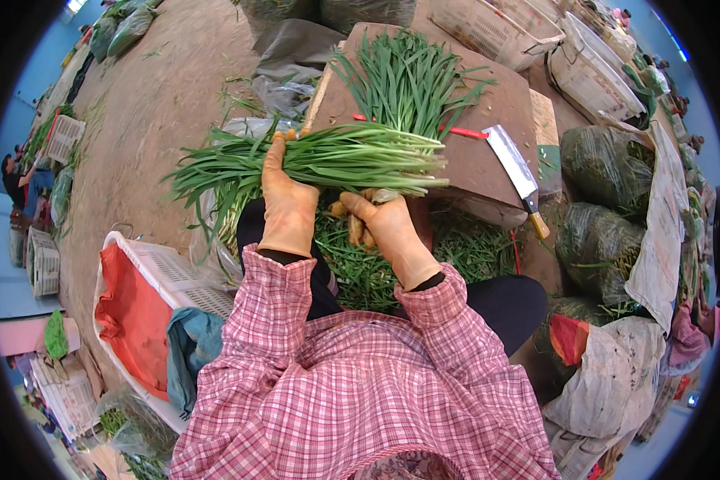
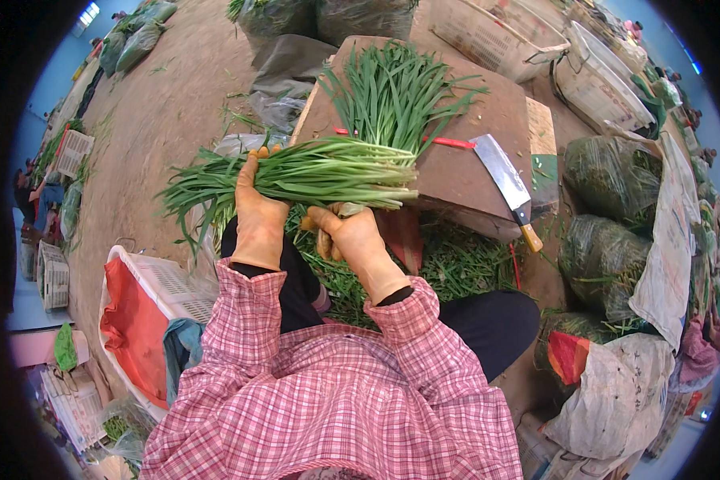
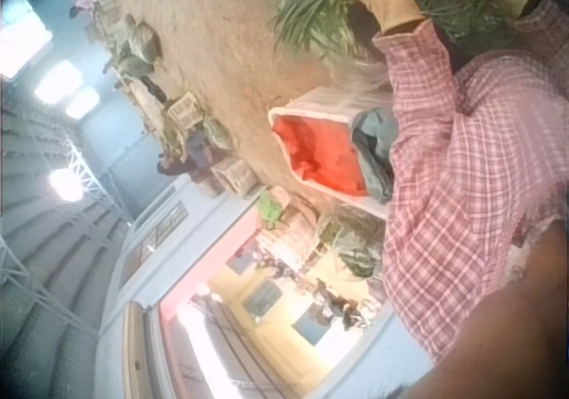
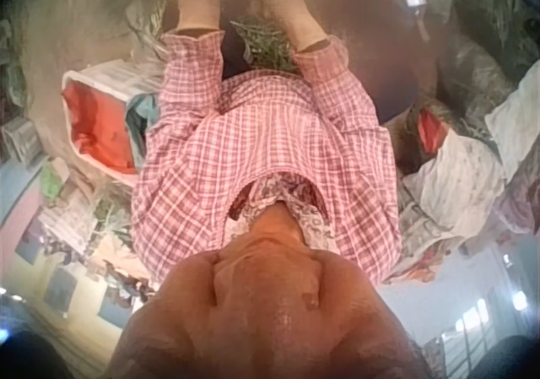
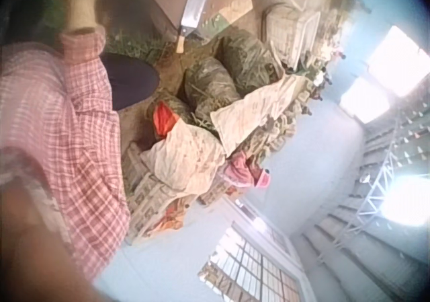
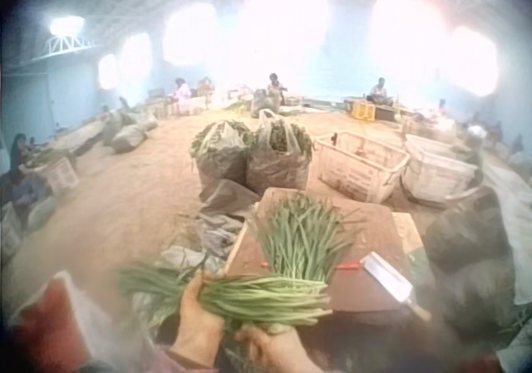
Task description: The person bundles green onions by hand, wipes the roots with a red cloth, and secures the bundles with a red ribbon before placing them into a plastic bag.
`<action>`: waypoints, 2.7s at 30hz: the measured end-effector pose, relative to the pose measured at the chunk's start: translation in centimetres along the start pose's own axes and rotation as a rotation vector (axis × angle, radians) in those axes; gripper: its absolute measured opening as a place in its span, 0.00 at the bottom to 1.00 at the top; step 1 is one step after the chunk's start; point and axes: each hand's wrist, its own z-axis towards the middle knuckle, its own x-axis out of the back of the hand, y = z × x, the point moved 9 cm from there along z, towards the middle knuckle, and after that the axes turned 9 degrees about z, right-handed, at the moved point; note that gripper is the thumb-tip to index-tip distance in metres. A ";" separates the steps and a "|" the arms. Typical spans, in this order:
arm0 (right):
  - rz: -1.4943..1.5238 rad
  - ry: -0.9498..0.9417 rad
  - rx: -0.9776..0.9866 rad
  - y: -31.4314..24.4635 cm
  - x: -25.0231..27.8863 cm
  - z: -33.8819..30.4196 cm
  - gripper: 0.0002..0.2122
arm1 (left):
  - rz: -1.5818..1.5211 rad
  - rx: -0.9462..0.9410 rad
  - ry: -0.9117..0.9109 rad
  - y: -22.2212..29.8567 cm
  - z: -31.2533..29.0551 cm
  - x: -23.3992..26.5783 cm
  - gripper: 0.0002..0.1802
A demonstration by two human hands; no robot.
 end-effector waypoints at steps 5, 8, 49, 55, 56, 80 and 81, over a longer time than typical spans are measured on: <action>-0.399 -0.086 0.776 -8.7 2.8 -8.8 0.02 | -0.104 0.011 -0.019 4.3 4.4 2.2 0.07; 0.176 -0.078 -0.004 -1.8 9.4 -10.8 0.08 | -0.068 0.043 0.001 5.7 5.8 2.4 0.08; -1.328 0.405 -0.052 -6.0 4.4 2.2 0.17 | 0.006 0.010 0.051 2.2 5.7 3.3 0.10; -0.415 0.426 -0.149 -2.6 5.1 2.6 0.11 | 0.060 0.008 0.024 2.9 5.5 2.8 0.10; -0.289 0.445 -0.100 -3.0 5.4 2.2 0.11 | 0.055 -0.008 0.041 3.3 5.8 3.1 0.09; 0.223 0.381 -0.066 3.4 5.9 2.1 0.10 | -0.055 0.102 -0.047 2.5 5.9 2.3 0.08; 0.221 0.423 -0.052 2.9 5.7 2.6 0.09 | -0.065 0.103 -0.035 2.6 6.0 2.5 0.08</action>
